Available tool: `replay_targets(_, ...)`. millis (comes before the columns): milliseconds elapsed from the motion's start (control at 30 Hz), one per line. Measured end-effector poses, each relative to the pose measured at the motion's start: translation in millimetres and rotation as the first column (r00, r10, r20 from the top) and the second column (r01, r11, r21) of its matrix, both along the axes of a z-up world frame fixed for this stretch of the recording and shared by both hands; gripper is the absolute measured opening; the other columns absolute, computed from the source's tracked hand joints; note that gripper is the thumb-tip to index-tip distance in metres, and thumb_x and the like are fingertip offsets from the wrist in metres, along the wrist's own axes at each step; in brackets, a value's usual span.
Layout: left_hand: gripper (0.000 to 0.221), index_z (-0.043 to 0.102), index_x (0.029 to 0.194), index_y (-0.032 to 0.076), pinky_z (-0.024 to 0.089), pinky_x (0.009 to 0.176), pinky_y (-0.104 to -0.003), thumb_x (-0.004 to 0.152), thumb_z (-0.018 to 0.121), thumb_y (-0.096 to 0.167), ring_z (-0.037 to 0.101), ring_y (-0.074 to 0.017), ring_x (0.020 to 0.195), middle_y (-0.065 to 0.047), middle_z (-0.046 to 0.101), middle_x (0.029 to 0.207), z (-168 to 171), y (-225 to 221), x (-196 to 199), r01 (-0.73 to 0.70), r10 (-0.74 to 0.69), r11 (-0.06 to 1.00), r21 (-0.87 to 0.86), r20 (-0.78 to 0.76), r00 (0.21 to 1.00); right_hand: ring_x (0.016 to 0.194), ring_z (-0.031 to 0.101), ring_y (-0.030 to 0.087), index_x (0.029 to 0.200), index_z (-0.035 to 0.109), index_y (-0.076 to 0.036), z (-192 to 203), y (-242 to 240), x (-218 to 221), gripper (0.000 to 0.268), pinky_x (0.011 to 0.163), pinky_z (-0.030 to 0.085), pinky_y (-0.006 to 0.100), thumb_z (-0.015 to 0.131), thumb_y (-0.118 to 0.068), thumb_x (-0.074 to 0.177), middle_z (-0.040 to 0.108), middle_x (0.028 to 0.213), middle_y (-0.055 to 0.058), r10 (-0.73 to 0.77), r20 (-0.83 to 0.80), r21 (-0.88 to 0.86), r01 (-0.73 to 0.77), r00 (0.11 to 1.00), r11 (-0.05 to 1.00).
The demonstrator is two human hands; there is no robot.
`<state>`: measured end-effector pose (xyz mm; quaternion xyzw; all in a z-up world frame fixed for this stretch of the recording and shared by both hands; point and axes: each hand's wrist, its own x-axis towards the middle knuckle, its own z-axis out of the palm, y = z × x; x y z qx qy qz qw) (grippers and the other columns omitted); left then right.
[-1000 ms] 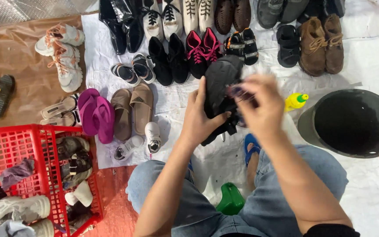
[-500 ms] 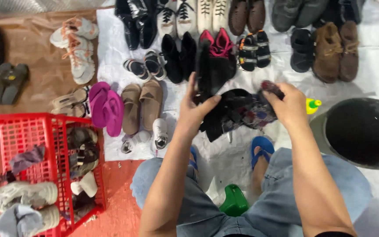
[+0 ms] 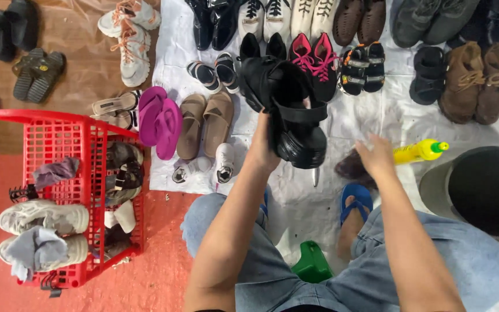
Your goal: Cleaning a black sandal using a toothbrush for scrubbing and a cloth for wiping.
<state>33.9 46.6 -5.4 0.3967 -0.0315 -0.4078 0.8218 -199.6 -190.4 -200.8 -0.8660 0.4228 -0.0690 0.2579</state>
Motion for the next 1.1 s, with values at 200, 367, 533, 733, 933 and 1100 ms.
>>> replay_targets(200, 0.066, 0.040, 0.160, -0.003, 0.021, 0.133, -0.055, 0.114, 0.037, 0.045, 0.032, -0.0448, 0.155, -0.034, 0.035, 0.164, 12, -6, -26, 0.196, -0.277, 0.958, 0.207, 0.506, 0.817, 0.113, 0.078, 0.033, 0.129, 0.077, -0.011, 241, 123, 47, 0.078, 0.095, 0.061, 0.061, 0.036, -0.075, 0.108, 0.081, 0.121, 0.018, -0.421, 0.529, 0.813, -0.582, 0.737, 0.004)
replay_targets(367, 0.064, 0.043, 0.160, -0.004, 0.018, 0.140, -0.056, 0.118, 0.032, 0.042, 0.031, -0.0478, 0.159, -0.035, 0.037, 0.166, -5, -5, -32, 0.189, -0.351, 0.935, 0.300, 0.702, 0.620, 0.117, 0.060, 0.073, 0.127, 0.071, 0.008, 221, 116, 40, 0.076, 0.089, 0.045, 0.089, 0.064, -0.063, 0.100, 0.065, 0.130, 0.044, -0.552, 0.535, 0.506, -0.766, 0.639, -0.397)
replay_targets(533, 0.061, 0.060, 0.153, 0.003, 0.034, 0.136, -0.051, 0.110, 0.062, 0.047, 0.050, -0.0359, 0.154, -0.023, 0.060, 0.157, 36, 34, -15, 0.391, -0.421, 0.904, 0.175, 0.528, 0.737, 0.117, 0.065, 0.061, 0.139, 0.064, 0.006, 256, 139, 39, 0.062, 0.082, 0.051, 0.076, 0.077, -0.041, 0.101, 0.064, 0.139, 0.035, -0.545, 0.582, 0.522, -0.791, 0.604, -0.321)
replay_targets(733, 0.079, 0.051, 0.155, 0.013, 0.050, 0.112, -0.044, 0.092, 0.080, 0.051, 0.065, -0.0298, 0.129, -0.012, 0.064, 0.150, -14, 157, 103, -0.346, -0.455, 0.802, 0.487, 0.873, 0.174, 0.101, 0.073, 0.052, 0.154, 0.054, 0.012, 277, 148, 39, 0.063, 0.075, 0.062, 0.058, 0.071, -0.024, 0.105, 0.065, 0.129, 0.043, -0.627, 0.554, 0.561, -0.802, 0.548, -0.205)
replay_targets(933, 0.061, 0.064, 0.113, 0.016, 0.051, 0.088, -0.056, 0.072, 0.093, 0.051, 0.048, -0.0436, 0.120, -0.020, 0.054, 0.133, -25, 338, 196, -0.785, -0.634, -0.190, 0.590, 0.536, 0.557, 0.130, 0.056, 0.060, 0.165, 0.046, 0.007, 239, 135, 28, 0.077, 0.098, 0.055, 0.065, 0.090, -0.019, 0.108, 0.044, 0.154, 0.047, -0.647, 0.515, 0.533, -0.801, 0.562, -0.271)
replay_targets(1100, 0.078, 0.052, 0.148, 0.018, 0.027, 0.109, -0.075, 0.081, 0.085, 0.040, 0.020, -0.0651, 0.145, -0.031, 0.023, 0.165, -83, 448, 242, -0.795, -0.567, -0.406, 0.451, 0.558, 0.606, 0.118, 0.066, 0.053, 0.163, 0.046, 0.010, 225, 138, 33, 0.071, 0.091, 0.058, 0.056, 0.075, -0.036, 0.117, 0.054, 0.143, 0.048, -0.567, 0.599, 0.577, -0.796, 0.566, -0.184)
